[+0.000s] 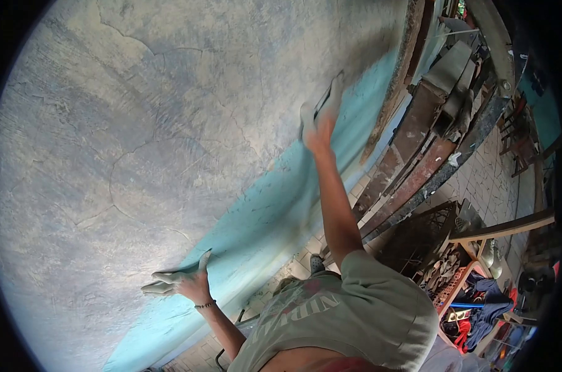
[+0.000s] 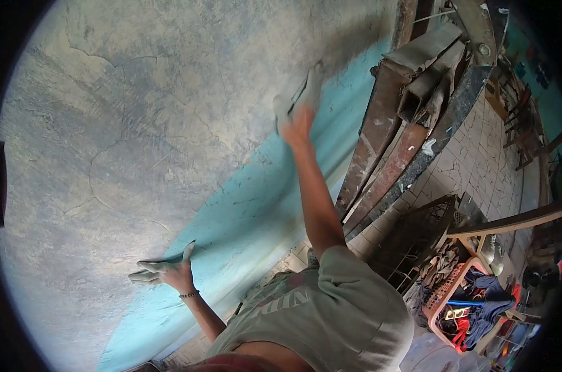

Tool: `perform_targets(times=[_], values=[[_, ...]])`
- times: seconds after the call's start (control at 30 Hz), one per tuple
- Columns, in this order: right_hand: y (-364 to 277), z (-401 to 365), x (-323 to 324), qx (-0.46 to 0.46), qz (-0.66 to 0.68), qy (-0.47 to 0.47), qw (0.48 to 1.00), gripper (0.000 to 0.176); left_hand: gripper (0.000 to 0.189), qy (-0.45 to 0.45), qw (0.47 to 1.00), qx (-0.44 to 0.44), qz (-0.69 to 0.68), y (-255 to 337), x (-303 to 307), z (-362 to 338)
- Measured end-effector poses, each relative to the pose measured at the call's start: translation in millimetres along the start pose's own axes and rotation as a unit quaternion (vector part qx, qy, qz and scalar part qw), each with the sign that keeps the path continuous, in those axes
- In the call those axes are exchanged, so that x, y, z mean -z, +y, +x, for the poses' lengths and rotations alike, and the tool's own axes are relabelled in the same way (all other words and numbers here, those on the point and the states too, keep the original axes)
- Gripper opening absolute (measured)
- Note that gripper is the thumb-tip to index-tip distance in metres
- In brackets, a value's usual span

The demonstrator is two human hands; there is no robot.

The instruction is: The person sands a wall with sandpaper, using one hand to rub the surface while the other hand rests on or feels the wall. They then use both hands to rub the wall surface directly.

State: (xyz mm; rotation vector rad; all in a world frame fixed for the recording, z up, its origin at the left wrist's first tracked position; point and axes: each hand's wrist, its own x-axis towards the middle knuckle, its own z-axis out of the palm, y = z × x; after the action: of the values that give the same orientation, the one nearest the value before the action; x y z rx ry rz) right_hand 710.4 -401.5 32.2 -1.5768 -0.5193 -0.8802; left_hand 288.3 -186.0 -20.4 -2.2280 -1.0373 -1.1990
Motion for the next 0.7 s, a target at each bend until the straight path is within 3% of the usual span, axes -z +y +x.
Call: perform_targets(times=[0.07,0.27,0.37,0.47,0.57,0.6,0.63,0.7], values=[[0,18,-2,-0.026,-0.015,0.011,0.999,0.084,0.162,0.000,1.000,0.002,-0.001,-1,-1,0],[-10,-43,1,0.072,0.038,0.009,0.997,0.086,0.162,0.001,1.000,0.003,-0.007,0,-3,0],[-7,-28,5,0.042,0.007,-0.011,0.999,0.082,0.162,0.003,1.000,0.004,-0.006,-1,-4,0],[8,11,-3,-0.043,-0.018,0.008,0.999,0.077,0.162,0.003,1.000,0.006,-0.007,-1,-4,0],[31,6,-25,-0.145,0.056,0.014,0.988,0.079,0.163,0.001,1.000,0.009,-0.007,-4,-2,-2],[14,-6,-18,-0.231,0.045,-0.096,0.967,0.073,0.163,0.001,1.000,0.010,-0.007,-4,-3,-2],[2,-30,-22,-0.233,0.046,-0.118,0.964,0.079,0.163,0.000,1.000,0.012,-0.006,-4,-4,-2],[-30,-125,-43,-0.062,0.067,-0.069,0.993,0.093,0.163,0.000,1.000,0.016,-0.007,-4,-6,-2]])
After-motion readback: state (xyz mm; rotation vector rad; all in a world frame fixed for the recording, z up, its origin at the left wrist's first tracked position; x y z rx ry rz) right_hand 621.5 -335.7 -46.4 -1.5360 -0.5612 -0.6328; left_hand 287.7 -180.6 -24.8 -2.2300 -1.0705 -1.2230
